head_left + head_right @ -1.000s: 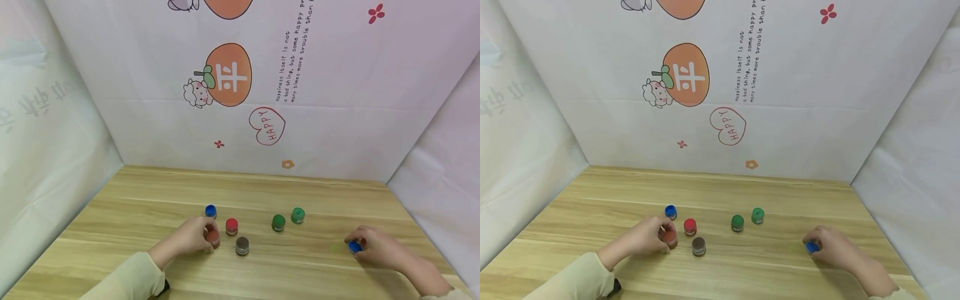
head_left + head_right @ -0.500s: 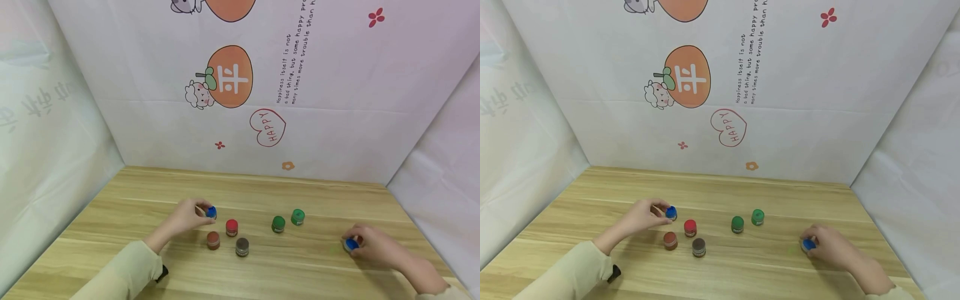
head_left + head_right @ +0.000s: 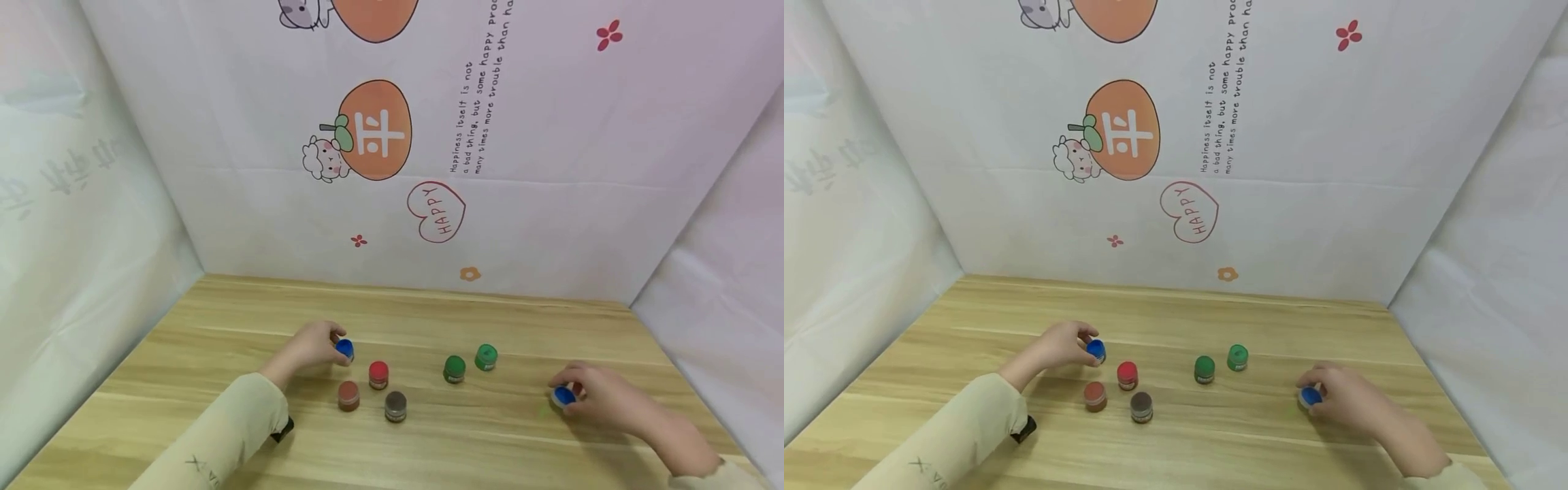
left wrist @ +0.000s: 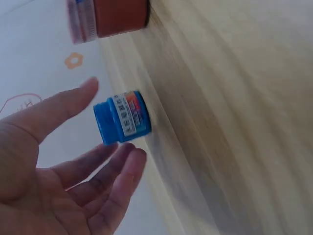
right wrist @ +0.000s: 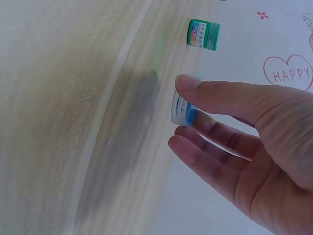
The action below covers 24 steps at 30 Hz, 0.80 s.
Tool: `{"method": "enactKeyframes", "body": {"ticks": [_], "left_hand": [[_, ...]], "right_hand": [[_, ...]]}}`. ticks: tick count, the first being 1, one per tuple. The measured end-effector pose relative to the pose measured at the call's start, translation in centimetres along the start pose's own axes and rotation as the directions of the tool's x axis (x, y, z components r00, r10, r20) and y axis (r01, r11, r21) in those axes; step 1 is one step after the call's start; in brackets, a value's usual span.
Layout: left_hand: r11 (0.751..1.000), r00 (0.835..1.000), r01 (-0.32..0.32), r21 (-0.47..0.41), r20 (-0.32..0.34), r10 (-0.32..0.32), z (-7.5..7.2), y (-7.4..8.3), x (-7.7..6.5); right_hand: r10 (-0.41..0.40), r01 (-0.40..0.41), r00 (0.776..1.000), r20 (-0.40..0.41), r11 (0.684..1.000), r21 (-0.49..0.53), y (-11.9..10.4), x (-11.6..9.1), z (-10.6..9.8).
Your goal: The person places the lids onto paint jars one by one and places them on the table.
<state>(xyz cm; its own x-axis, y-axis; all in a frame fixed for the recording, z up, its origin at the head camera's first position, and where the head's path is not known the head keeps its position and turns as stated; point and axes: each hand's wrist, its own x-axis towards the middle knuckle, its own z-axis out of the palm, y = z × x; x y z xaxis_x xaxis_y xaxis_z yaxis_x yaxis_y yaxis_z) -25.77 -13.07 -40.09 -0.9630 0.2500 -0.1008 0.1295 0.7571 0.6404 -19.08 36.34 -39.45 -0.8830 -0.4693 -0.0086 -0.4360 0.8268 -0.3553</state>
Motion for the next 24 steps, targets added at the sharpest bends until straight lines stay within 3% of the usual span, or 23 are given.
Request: {"method": "enactKeyframes", "body": {"ticks": [9, 11, 18, 24], "left_hand": [[0.99, 0.999, 0.005, 0.144, 0.039, -0.011, 0.56, 0.84, 0.54], [0.99, 0.999, 0.025, 0.142, 0.037, -0.031, 0.62, 0.9, 0.64], [0.987, 1.0, 0.005, 0.163, 0.009, -0.006, 0.51, 0.77, 1.09], [0.992, 1.0, 0.001, 0.127, -0.025, 0.003, 0.14, 0.77, 1.09]], "right_hand": [[-0.039, 0.039, 0.999, -0.024, 0.999, 0.012, -0.13, 0.19, 0.14], [-0.037, 0.037, 0.999, -0.032, 0.999, 0.007, -0.12, 0.18, 0.07], [-0.033, 0.034, 0.998, -0.045, 0.999, 0.017, -0.28, 0.09, -0.08], [-0.034, 0.034, 0.998, -0.045, 0.999, 0.004, -0.71, 0.52, -0.57]]}}
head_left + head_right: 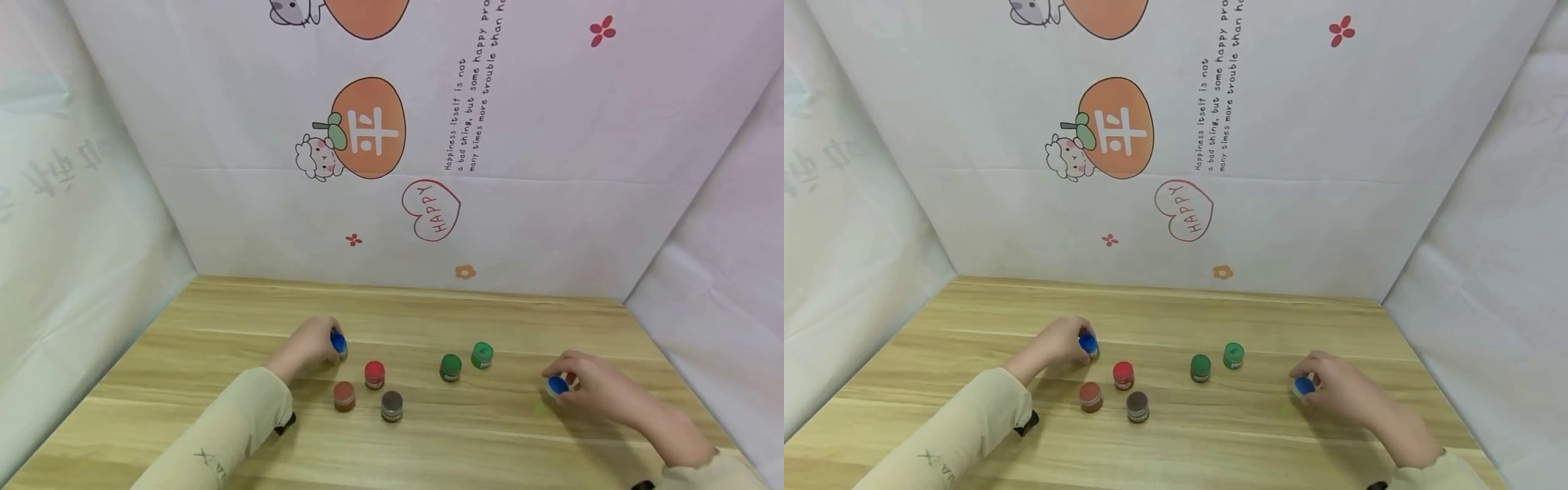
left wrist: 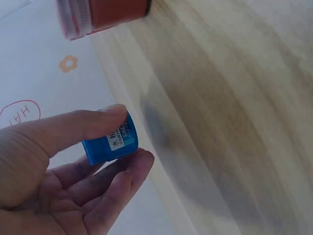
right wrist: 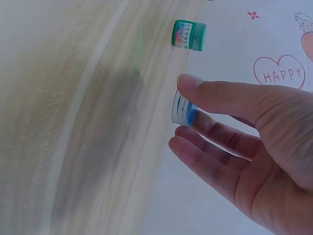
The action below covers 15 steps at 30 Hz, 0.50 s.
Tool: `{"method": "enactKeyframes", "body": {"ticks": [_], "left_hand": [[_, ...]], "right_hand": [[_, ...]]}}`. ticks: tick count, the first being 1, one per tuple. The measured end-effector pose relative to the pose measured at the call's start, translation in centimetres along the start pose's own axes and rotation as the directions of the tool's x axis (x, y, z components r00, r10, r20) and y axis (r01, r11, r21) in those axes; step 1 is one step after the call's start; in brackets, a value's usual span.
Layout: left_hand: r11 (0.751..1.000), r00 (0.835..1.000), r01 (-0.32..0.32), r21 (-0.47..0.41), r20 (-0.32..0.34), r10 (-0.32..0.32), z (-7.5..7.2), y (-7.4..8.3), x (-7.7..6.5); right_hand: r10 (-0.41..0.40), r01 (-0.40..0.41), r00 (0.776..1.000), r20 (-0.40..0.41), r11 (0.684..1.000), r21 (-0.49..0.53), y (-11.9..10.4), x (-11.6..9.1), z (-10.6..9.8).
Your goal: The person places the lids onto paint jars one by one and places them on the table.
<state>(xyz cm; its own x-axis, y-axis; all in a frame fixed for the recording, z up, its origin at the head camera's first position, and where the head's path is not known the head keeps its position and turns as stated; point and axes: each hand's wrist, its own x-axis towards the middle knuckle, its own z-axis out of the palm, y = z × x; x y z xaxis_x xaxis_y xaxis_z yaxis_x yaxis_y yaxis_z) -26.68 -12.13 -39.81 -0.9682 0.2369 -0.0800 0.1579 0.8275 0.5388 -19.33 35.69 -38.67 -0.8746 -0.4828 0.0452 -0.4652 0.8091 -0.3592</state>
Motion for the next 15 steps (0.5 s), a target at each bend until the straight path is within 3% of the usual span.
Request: {"method": "enactKeyframes", "body": {"ticks": [9, 15], "left_hand": [[0.999, 0.998, -0.03, -0.022, -0.059, 0.028, -0.3, 0.1, -0.3], [0.984, 0.993, -0.036, -0.173, -0.121, 0.015, -0.2, 0.0, -0.7]], "right_hand": [[-0.042, 0.043, 0.999, 0.029, 0.998, -0.042, -1.8, 1.7, -0.9], [-0.084, 0.084, 0.996, 0.014, 0.994, -0.069, -3.3, 2.9, -1.6]]}}
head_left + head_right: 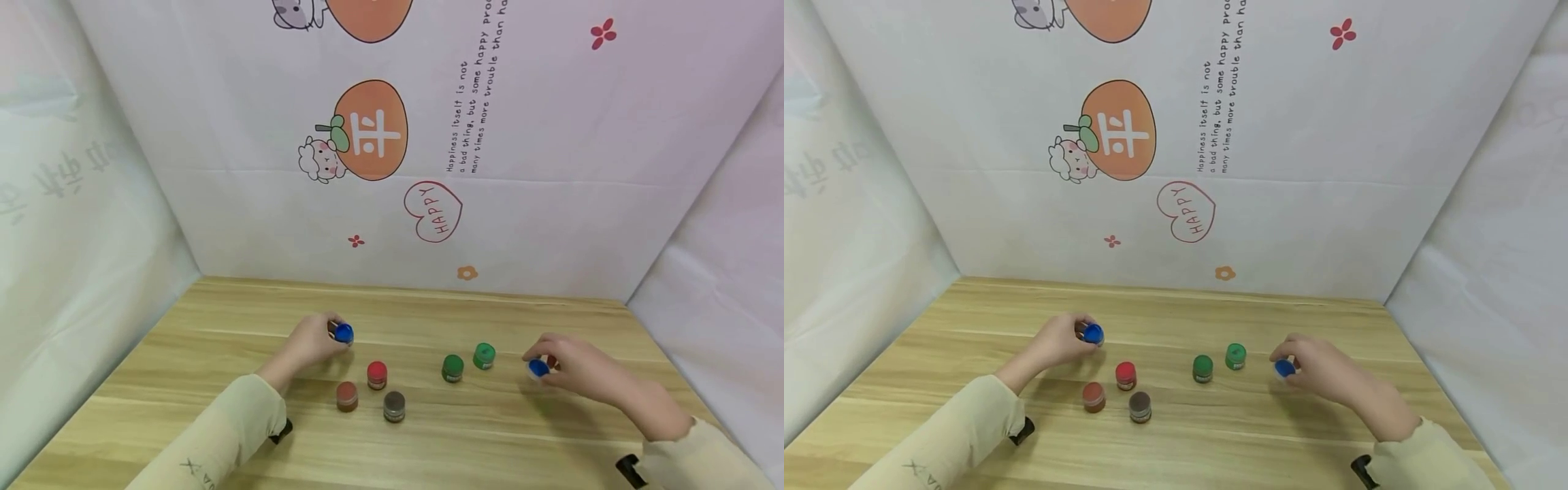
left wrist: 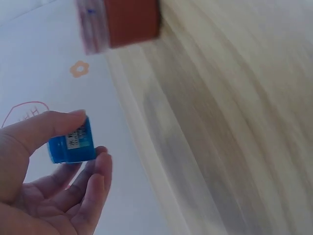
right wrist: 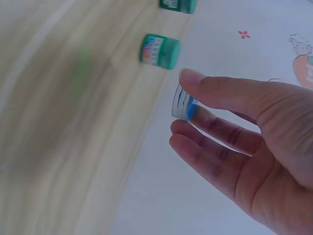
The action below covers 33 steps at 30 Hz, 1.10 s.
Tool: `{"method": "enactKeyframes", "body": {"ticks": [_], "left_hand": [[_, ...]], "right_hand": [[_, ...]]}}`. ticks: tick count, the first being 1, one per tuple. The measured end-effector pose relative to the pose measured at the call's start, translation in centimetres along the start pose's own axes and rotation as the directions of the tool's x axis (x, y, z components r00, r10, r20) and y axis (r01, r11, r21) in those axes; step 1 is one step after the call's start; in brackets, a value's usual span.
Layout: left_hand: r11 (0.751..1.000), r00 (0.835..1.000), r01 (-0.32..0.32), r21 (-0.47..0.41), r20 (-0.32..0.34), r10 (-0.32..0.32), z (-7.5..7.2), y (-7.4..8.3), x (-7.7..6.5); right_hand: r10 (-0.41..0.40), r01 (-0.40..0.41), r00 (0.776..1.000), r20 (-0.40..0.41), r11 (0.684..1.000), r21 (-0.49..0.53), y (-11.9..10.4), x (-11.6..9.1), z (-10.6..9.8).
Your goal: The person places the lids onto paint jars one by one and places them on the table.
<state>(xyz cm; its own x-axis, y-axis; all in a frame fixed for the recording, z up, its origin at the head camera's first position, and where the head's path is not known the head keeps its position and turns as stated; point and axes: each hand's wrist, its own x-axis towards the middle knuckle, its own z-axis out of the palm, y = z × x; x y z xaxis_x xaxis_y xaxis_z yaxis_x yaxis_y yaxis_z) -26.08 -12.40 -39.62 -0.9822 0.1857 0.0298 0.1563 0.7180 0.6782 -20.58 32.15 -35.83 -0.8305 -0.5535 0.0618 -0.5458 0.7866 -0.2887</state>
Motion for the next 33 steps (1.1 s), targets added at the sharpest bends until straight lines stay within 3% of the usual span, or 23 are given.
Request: {"method": "enactKeyframes", "body": {"ticks": [4, 11, 17, 23, 33], "left_hand": [[0.997, 1.0, 0.0, -0.084, -0.019, -0.001, -0.1, 0.3, -0.2], [0.988, 0.998, -0.047, -0.146, -0.038, 0.042, 0.0, 1.1, -0.7], [0.974, 0.997, -0.053, -0.219, -0.059, 0.041, 0.4, 1.9, -1.4], [0.954, 0.998, -0.045, -0.297, -0.046, 0.033, 1.4, 2.9, -1.9], [0.925, 0.995, -0.094, -0.369, 0.007, 0.104, 2.7, 4.4, -2.4]], "right_hand": [[0.005, -0.005, 1.0, -0.001, 1.0, 0.012, -1.1, 0.8, -0.7], [-0.035, 0.035, 0.999, -0.02, 0.999, 0.025, -2.8, 2.4, -1.9], [-0.072, 0.073, 0.997, -0.011, 0.997, 0.034, -4.4, 3.8, -2.4], [-0.123, 0.124, 0.992, -0.033, 0.991, 0.055, -6.0, 5.2, -2.3], [-0.124, 0.125, 0.992, -0.016, 0.987, 0.102, -8.5, 7.4, -1.7]]}}
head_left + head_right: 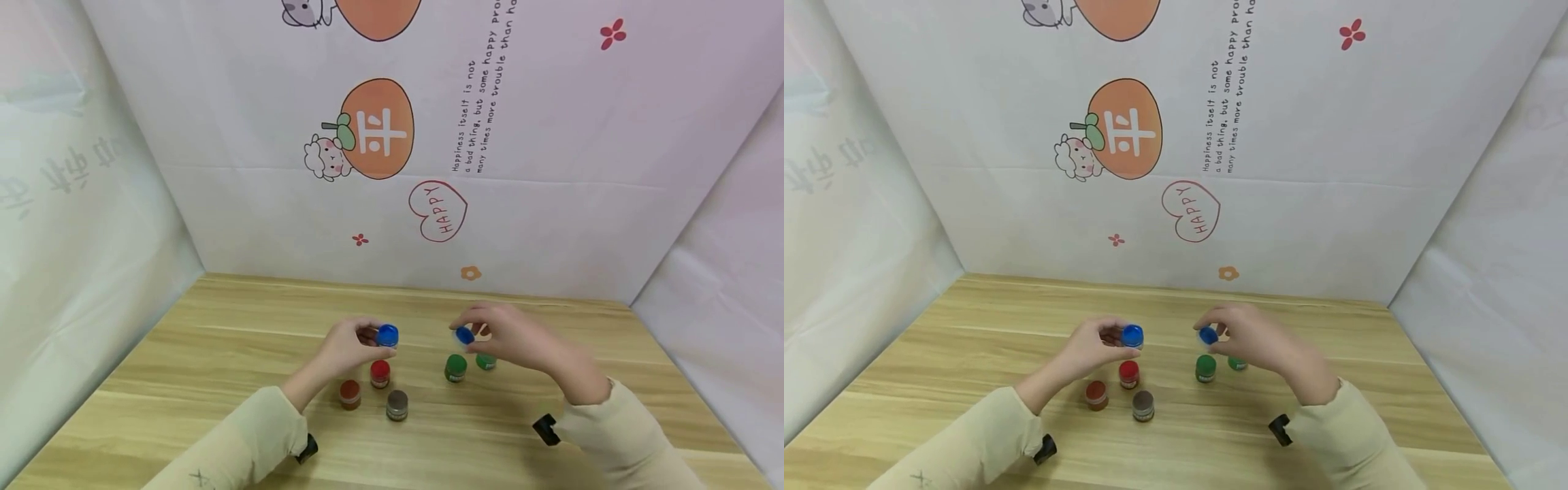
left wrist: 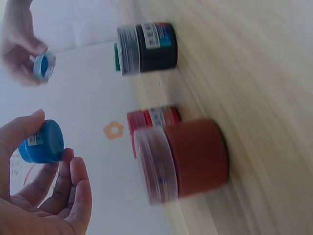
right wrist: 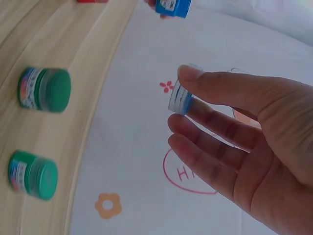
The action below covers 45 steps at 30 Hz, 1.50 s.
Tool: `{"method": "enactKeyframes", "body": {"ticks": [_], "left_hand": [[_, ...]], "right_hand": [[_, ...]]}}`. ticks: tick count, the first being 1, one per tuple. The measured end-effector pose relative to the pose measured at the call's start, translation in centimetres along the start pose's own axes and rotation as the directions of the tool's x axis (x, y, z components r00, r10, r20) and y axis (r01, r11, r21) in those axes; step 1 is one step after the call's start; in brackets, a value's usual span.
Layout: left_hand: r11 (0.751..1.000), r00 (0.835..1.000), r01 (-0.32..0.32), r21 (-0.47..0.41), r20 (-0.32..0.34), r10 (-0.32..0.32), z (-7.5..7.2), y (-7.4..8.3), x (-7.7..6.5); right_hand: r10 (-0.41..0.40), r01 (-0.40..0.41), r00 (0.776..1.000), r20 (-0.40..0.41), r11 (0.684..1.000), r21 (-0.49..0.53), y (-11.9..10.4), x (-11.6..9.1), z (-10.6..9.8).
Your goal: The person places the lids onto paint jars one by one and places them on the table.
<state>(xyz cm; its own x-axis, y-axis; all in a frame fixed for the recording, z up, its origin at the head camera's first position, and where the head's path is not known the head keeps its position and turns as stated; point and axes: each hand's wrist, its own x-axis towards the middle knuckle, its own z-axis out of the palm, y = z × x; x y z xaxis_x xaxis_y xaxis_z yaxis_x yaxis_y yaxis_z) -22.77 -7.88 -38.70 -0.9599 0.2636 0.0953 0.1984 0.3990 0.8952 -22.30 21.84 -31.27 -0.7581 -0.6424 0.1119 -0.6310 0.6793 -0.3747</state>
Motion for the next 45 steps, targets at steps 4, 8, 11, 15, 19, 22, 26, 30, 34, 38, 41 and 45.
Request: {"method": "enactKeyframes", "body": {"ticks": [4, 8, 11, 15, 19, 22, 26, 30, 34, 38, 41, 45], "left_hand": [[1.0, 0.999, -0.011, -0.022, 0.044, 0.011, 0.7, 0.3, -0.2], [0.999, 0.996, -0.03, -0.025, 0.085, 0.032, 1.3, 0.6, -0.4], [0.998, 0.993, -0.056, -0.025, 0.103, 0.058, 1.6, 0.7, -0.2], [0.997, 0.989, -0.071, -0.033, 0.126, 0.075, 2.0, 0.6, -0.1], [0.996, 0.986, -0.081, -0.034, 0.144, 0.085, 2.4, 0.6, -0.1], [0.995, 0.983, -0.095, -0.012, 0.154, 0.095, 2.6, 0.8, -0.1], [0.993, 0.98, -0.111, 0.028, 0.17, 0.104, 2.8, 1.1, -0.2], [0.991, 0.978, -0.121, 0.058, 0.176, 0.109, 2.9, 1.3, -0.2], [0.985, 0.976, -0.144, 0.091, 0.174, 0.127, 3.0, 1.5, -0.3], [0.981, 0.975, -0.158, 0.109, 0.175, 0.138, 3.1, 1.6, -0.3], [0.981, 0.975, -0.159, 0.112, 0.173, 0.139, 3.2, 1.6, -0.3], [0.98, 0.976, -0.164, 0.11, 0.164, 0.145, 3.3, 1.6, -0.4]], "right_hand": [[-0.031, 0.031, 0.999, 0.014, 1.0, -0.001, -1.0, 1.0, 0.5], [-0.094, 0.094, 0.996, 0.001, 0.996, 0.012, -1.7, 1.7, 1.1], [-0.149, 0.15, 0.989, -0.023, 0.988, 0.039, -2.0, 2.1, 1.5], [-0.182, 0.185, 0.983, -0.036, 0.98, 0.079, -2.2, 2.5, 2.1], [-0.182, 0.185, 0.983, -0.036, 0.977, 0.107, -2.1, 2.8, 2.6], [-0.188, 0.191, 0.982, -0.037, 0.973, 0.128, -2.2, 2.9, 2.8], [-0.193, 0.195, 0.981, -0.028, 0.971, 0.142, -2.2, 3.0, 2.9], [-0.199, 0.198, 0.98, -0.012, 0.969, 0.149, -2.2, 3.0, 3.0], [-0.216, 0.216, 0.976, -0.017, 0.967, 0.131, -2.2, 3.1, 3.1], [-0.236, 0.237, 0.971, -0.022, 0.966, 0.1, -2.2, 3.1, 3.2], [-0.238, 0.238, 0.971, -0.015, 0.968, 0.083, -2.3, 3.1, 3.1], [-0.23, 0.23, 0.973, -0.011, 0.97, 0.079, -2.5, 3.0, 3.0]]}}
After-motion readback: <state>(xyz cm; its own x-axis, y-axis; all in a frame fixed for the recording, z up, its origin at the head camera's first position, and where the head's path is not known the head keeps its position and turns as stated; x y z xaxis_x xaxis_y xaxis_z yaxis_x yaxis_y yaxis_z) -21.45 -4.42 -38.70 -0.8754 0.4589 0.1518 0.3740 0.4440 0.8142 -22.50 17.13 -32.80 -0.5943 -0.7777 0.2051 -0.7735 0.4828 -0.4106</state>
